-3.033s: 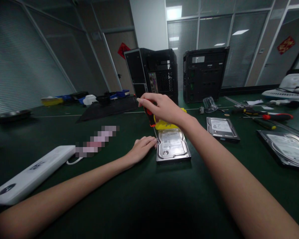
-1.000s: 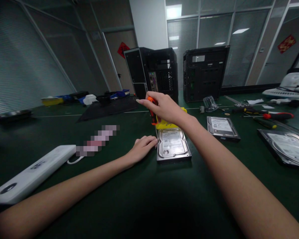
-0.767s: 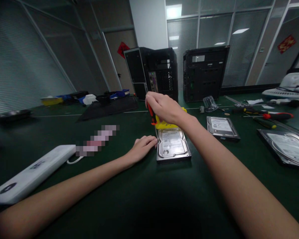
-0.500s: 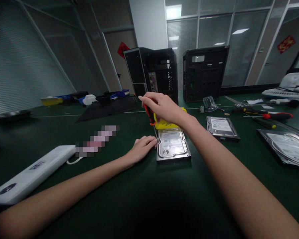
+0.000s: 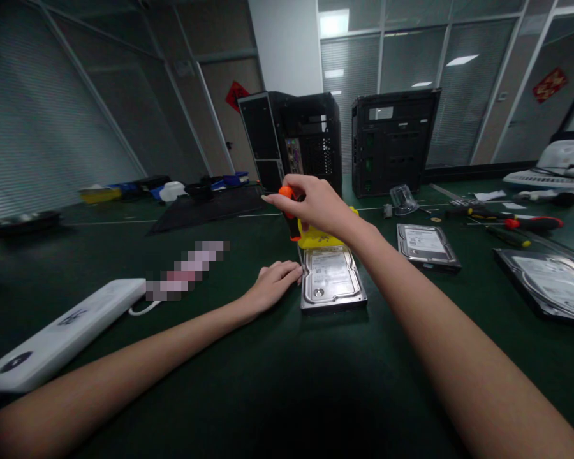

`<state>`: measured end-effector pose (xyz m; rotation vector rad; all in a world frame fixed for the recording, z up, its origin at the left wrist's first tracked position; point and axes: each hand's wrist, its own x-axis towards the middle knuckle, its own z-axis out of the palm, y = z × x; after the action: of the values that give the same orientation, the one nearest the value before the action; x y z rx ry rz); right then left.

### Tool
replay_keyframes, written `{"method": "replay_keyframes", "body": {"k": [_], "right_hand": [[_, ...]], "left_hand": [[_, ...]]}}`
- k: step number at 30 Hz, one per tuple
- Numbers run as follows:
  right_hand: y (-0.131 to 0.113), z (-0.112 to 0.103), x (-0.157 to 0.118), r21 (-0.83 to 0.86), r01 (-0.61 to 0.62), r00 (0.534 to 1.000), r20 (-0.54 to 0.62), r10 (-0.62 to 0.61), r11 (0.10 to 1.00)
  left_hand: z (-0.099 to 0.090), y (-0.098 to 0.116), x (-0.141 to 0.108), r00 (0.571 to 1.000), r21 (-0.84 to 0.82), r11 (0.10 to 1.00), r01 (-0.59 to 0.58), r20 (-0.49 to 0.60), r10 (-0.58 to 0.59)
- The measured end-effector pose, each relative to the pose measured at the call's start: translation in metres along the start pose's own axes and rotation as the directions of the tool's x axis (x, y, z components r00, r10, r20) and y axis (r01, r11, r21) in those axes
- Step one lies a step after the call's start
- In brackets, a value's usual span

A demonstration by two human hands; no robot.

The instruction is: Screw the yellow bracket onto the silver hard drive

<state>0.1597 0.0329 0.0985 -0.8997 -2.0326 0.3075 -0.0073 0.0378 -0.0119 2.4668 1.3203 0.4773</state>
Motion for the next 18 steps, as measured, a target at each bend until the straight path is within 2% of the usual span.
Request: {"method": "replay_keyframes", "body": {"k": [8, 18], "right_hand": [[0.0007, 0.0013, -0.0018, -0.137, 0.100, 0.991, -0.078, -0.112, 0.986], [0.0004, -0.0001, -0.0028, -0.147, 0.023, 0.998, -0.059, -0.032, 0.989]], "left_hand": [[0.0014, -0.0020, 0.0004, 1.000, 0.008, 1.000, -0.006, -0.011, 0.006], [0.0016, -0.0013, 0.0005, 1.000, 0.012, 1.000, 0.001, -0.015, -0.001]]}}
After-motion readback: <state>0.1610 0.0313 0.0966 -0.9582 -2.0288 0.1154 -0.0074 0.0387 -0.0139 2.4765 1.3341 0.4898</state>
